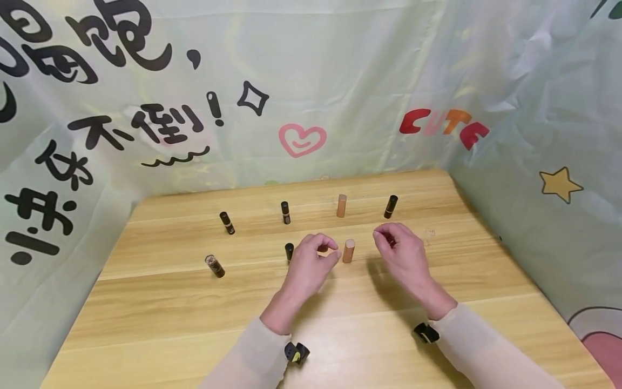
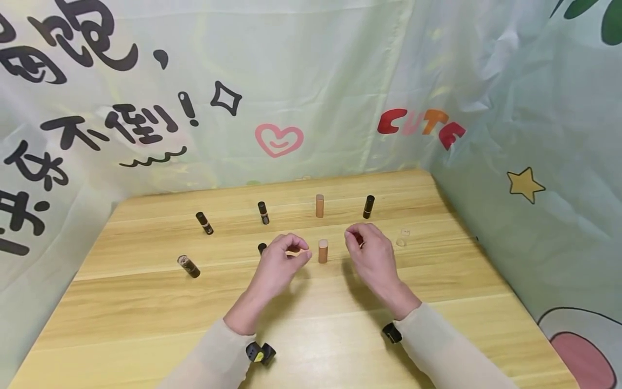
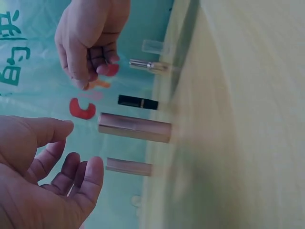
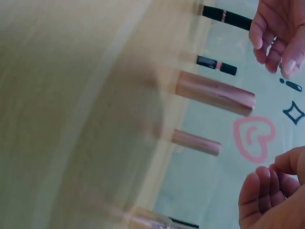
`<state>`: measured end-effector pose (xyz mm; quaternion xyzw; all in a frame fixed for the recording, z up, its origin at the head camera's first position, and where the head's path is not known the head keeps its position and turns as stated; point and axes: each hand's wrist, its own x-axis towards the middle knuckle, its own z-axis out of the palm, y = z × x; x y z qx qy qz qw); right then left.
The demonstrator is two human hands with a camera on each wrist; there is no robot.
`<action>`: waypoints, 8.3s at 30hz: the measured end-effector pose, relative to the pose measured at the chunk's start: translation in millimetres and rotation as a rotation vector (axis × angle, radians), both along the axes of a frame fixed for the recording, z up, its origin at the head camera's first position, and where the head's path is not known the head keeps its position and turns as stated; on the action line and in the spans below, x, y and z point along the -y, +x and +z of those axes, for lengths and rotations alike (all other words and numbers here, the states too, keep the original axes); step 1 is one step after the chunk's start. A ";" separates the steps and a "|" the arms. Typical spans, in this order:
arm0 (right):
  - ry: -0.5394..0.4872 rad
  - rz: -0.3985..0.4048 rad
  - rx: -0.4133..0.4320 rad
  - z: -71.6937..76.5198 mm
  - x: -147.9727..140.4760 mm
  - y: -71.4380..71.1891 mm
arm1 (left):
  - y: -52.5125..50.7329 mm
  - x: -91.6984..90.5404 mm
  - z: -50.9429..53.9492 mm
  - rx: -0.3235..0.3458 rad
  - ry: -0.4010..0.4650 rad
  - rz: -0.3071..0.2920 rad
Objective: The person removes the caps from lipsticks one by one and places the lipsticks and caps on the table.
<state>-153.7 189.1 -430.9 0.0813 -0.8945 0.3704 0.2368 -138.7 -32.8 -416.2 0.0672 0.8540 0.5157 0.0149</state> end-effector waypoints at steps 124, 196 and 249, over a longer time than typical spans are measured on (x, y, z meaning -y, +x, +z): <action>-0.078 0.315 0.277 6.0 31.1 0.9 | -15.4 -6.4 -31.0 -0.031 -0.129 -0.153; 0.419 0.078 0.288 -17.1 1.5 -25.7 | -47.5 -28.3 -41.4 0.026 -0.233 -0.012; 0.410 0.036 0.231 -2.1 10.0 -7.6 | -14.3 -10.9 -14.7 0.099 -0.274 -0.051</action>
